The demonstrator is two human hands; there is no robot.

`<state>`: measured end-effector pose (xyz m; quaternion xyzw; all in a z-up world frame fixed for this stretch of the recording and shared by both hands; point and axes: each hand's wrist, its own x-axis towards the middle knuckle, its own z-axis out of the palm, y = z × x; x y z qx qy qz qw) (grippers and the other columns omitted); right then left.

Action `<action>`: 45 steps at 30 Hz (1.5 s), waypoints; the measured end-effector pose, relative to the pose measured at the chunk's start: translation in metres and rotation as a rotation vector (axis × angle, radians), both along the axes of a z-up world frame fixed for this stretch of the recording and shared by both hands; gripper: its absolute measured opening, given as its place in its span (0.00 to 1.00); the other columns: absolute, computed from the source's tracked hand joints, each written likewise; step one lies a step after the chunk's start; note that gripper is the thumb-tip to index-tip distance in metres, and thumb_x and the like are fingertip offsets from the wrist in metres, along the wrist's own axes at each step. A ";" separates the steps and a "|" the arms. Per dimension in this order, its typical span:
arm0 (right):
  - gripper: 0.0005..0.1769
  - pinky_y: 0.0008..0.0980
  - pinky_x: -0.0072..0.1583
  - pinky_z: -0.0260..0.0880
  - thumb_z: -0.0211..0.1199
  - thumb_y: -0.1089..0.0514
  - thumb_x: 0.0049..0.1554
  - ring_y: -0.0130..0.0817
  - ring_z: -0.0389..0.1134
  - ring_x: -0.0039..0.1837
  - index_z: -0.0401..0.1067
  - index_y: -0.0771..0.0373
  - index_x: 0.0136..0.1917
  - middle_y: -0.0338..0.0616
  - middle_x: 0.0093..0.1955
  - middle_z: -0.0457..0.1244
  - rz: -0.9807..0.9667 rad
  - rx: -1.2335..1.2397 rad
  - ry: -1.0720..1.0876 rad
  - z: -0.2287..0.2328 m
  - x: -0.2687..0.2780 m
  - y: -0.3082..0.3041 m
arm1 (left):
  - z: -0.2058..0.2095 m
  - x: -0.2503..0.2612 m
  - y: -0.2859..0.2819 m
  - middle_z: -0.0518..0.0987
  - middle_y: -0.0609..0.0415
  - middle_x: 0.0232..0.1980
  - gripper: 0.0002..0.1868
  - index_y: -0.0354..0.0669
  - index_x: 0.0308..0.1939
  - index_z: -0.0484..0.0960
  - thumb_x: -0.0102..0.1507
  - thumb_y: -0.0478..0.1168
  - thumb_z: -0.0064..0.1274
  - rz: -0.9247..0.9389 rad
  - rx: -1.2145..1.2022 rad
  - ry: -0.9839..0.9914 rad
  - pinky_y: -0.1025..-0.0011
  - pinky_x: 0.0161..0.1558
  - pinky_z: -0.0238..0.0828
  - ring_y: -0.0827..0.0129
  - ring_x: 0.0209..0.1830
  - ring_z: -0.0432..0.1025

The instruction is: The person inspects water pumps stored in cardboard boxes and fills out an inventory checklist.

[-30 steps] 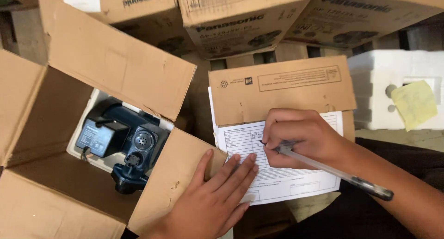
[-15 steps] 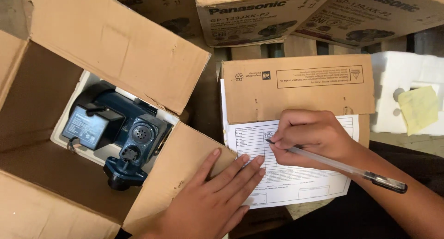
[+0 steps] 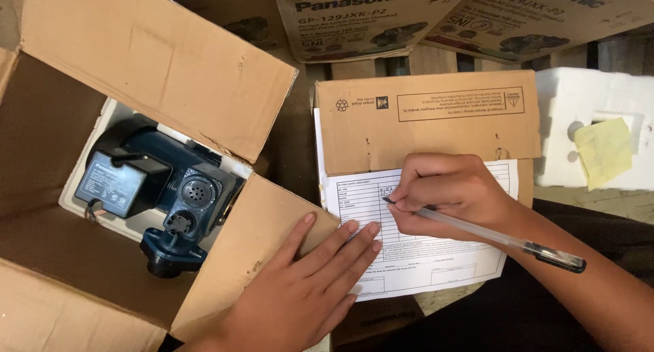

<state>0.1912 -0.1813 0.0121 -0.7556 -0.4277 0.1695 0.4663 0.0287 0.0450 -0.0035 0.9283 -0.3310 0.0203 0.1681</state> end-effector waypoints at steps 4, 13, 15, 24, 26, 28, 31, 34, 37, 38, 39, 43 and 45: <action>0.13 0.21 0.37 0.57 0.72 0.66 0.51 0.25 0.62 0.34 0.69 0.64 0.30 0.42 0.38 0.65 -0.007 0.009 -0.031 0.000 -0.001 0.001 | -0.001 0.000 0.000 0.62 0.52 0.81 0.31 0.43 0.78 0.65 0.72 0.50 0.42 0.008 0.006 -0.009 0.46 0.77 0.47 0.62 0.82 0.55; 0.13 0.21 0.38 0.63 0.72 0.66 0.51 0.26 0.67 0.36 0.69 0.64 0.30 0.42 0.38 0.66 0.004 0.016 -0.018 0.001 0.000 0.001 | 0.001 0.001 -0.001 0.63 0.51 0.81 0.30 0.43 0.77 0.67 0.72 0.50 0.42 0.006 -0.005 -0.002 0.45 0.76 0.48 0.62 0.81 0.55; 0.13 0.21 0.38 0.61 0.71 0.67 0.51 0.26 0.66 0.36 0.68 0.64 0.30 0.42 0.38 0.66 -0.003 0.014 -0.016 0.001 0.000 0.000 | 0.001 0.002 0.000 0.63 0.51 0.81 0.30 0.43 0.77 0.67 0.73 0.50 0.42 0.007 -0.009 -0.005 0.46 0.76 0.49 0.62 0.81 0.56; 0.13 0.20 0.39 0.64 0.72 0.63 0.52 0.26 0.67 0.36 0.69 0.62 0.31 0.41 0.39 0.66 -0.010 -0.001 -0.027 -0.001 -0.001 -0.001 | 0.002 0.002 -0.001 0.64 0.52 0.80 0.30 0.43 0.76 0.68 0.72 0.50 0.43 0.016 -0.023 0.018 0.47 0.76 0.48 0.63 0.80 0.57; 0.14 0.20 0.40 0.63 0.72 0.66 0.51 0.25 0.66 0.37 0.68 0.64 0.31 0.42 0.38 0.65 -0.029 0.002 -0.025 0.001 -0.003 0.000 | 0.002 0.002 0.000 0.64 0.52 0.80 0.29 0.44 0.76 0.68 0.73 0.50 0.42 0.011 0.009 -0.016 0.46 0.76 0.49 0.62 0.81 0.56; 0.14 0.21 0.40 0.63 0.72 0.66 0.52 0.26 0.66 0.36 0.69 0.64 0.30 0.41 0.38 0.65 -0.015 0.004 -0.031 0.001 -0.001 0.001 | 0.002 0.001 0.000 0.63 0.52 0.81 0.30 0.44 0.77 0.67 0.73 0.51 0.41 0.011 0.024 -0.012 0.46 0.77 0.48 0.63 0.81 0.55; 0.14 0.22 0.39 0.61 0.70 0.65 0.53 0.27 0.65 0.36 0.68 0.63 0.29 0.41 0.38 0.65 0.009 0.005 -0.044 0.000 0.000 0.001 | 0.002 0.002 0.000 0.63 0.53 0.81 0.30 0.44 0.77 0.66 0.73 0.51 0.40 0.017 0.033 -0.010 0.47 0.77 0.48 0.64 0.81 0.55; 0.15 0.22 0.38 0.61 0.71 0.65 0.52 0.27 0.66 0.36 0.68 0.63 0.29 0.41 0.38 0.66 0.002 0.000 -0.046 -0.001 -0.001 -0.001 | 0.003 0.003 -0.001 0.64 0.53 0.80 0.30 0.43 0.76 0.67 0.73 0.51 0.41 0.017 0.021 -0.017 0.47 0.76 0.49 0.64 0.80 0.57; 0.14 0.22 0.40 0.63 0.71 0.65 0.52 0.27 0.67 0.37 0.68 0.64 0.30 0.42 0.38 0.65 -0.002 0.003 -0.031 0.001 0.000 0.001 | 0.002 0.003 0.000 0.64 0.53 0.80 0.30 0.43 0.77 0.67 0.73 0.51 0.41 0.018 0.025 -0.020 0.48 0.76 0.50 0.64 0.80 0.57; 0.14 0.22 0.40 0.63 0.71 0.66 0.53 0.28 0.67 0.37 0.68 0.64 0.30 0.42 0.38 0.65 0.008 0.008 -0.023 0.002 0.000 0.001 | 0.002 0.002 0.000 0.64 0.54 0.81 0.30 0.44 0.77 0.67 0.73 0.51 0.40 0.020 0.033 -0.021 0.48 0.76 0.49 0.65 0.80 0.57; 0.14 0.22 0.40 0.63 0.71 0.66 0.53 0.28 0.67 0.37 0.68 0.64 0.30 0.42 0.38 0.65 0.007 0.007 -0.023 0.001 -0.001 0.000 | 0.002 0.002 -0.001 0.64 0.54 0.81 0.30 0.44 0.77 0.67 0.73 0.51 0.40 0.019 0.032 -0.021 0.48 0.76 0.49 0.65 0.80 0.57; 0.13 0.20 0.39 0.61 0.72 0.66 0.52 0.25 0.66 0.36 0.69 0.64 0.31 0.43 0.39 0.66 -0.015 -0.003 -0.017 0.001 -0.001 -0.001 | 0.003 0.002 0.000 0.63 0.53 0.81 0.30 0.44 0.77 0.66 0.73 0.51 0.40 0.017 0.031 -0.005 0.47 0.77 0.49 0.64 0.81 0.56; 0.14 0.20 0.38 0.60 0.72 0.66 0.52 0.25 0.66 0.36 0.69 0.64 0.30 0.42 0.38 0.66 -0.017 -0.012 -0.030 0.001 -0.001 0.000 | 0.002 0.002 0.000 0.64 0.53 0.81 0.30 0.44 0.77 0.67 0.73 0.51 0.41 0.017 0.030 -0.007 0.47 0.76 0.49 0.64 0.81 0.56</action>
